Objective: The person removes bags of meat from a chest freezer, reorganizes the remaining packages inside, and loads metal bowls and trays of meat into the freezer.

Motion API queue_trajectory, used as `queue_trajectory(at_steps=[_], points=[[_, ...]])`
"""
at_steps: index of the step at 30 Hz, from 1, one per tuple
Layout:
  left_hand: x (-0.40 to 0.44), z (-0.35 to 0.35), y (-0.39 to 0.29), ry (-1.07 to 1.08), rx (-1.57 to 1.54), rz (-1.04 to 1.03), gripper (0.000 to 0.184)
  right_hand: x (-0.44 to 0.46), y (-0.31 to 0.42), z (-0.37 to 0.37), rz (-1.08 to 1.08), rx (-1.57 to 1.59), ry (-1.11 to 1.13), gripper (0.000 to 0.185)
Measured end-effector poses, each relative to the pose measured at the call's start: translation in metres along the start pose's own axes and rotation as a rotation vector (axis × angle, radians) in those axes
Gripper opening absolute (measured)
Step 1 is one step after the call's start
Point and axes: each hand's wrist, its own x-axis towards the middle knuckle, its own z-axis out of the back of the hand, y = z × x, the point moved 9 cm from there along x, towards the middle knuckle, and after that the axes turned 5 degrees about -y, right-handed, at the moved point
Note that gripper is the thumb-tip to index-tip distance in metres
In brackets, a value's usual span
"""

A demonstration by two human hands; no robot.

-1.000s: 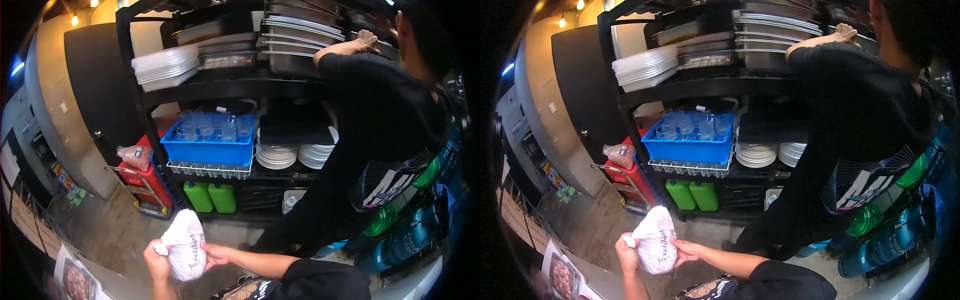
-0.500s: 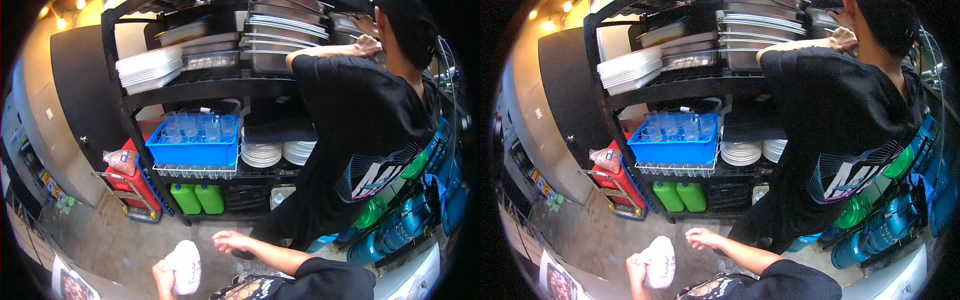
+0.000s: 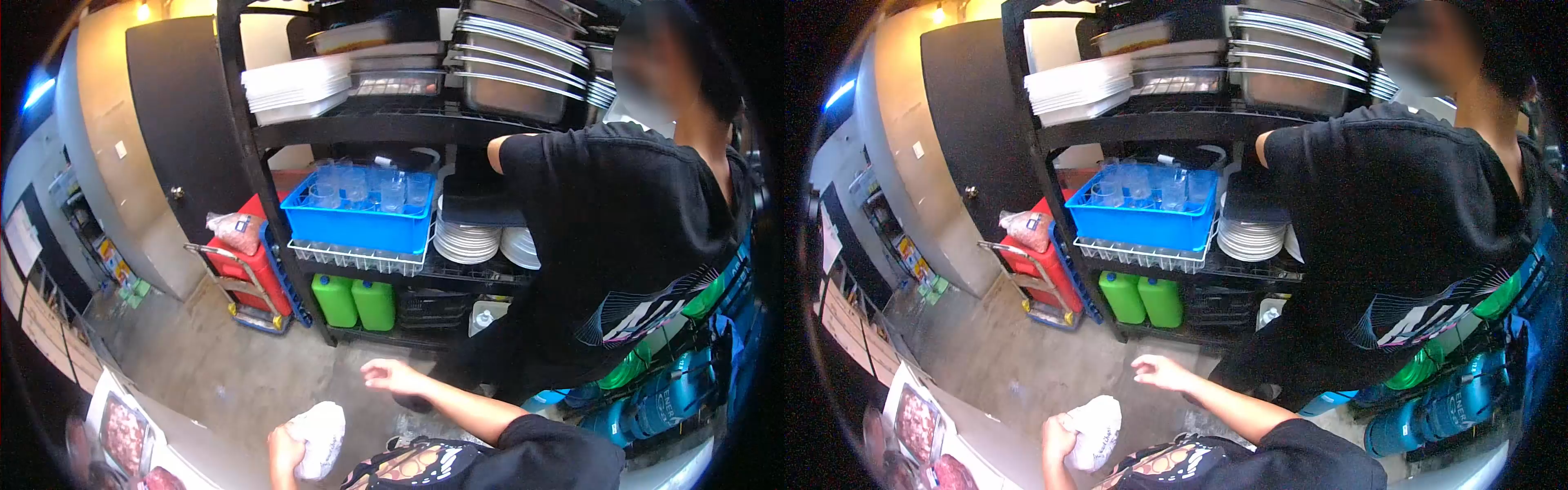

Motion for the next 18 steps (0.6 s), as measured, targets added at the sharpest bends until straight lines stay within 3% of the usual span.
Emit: queue_trajectory(at_steps=[3,5,8,11,12,15,18], points=[[-0.007,0.002,-0.009,-0.030,0.037,-0.092,0.019,-0.011,0.066,-0.047,0.197,-0.279,0.072,0.043],[-0.014,0.012,-0.032,-0.045,0.051,-0.143,0.017,-0.015,0.091,-0.086,0.451,-0.498,0.140,0.047],[-0.022,0.018,-0.055,-0.062,-0.013,-0.338,0.018,-0.025,0.103,-0.131,0.609,-0.564,0.238,0.049],[-0.027,0.028,-0.067,-0.053,-0.138,-0.267,0.026,-0.028,0.102,-0.159,0.507,-0.659,0.337,0.049],[-0.027,0.030,-0.070,-0.054,-0.138,-0.273,0.028,-0.029,0.093,-0.170,0.663,-0.682,0.354,0.046],[-0.031,0.034,-0.076,-0.046,-0.153,-0.288,0.037,-0.034,0.104,-0.170,0.740,-0.539,0.211,0.033],[-0.036,0.041,-0.084,-0.054,-0.127,-0.330,0.041,-0.032,0.108,-0.167,0.629,-0.583,0.203,0.028]])
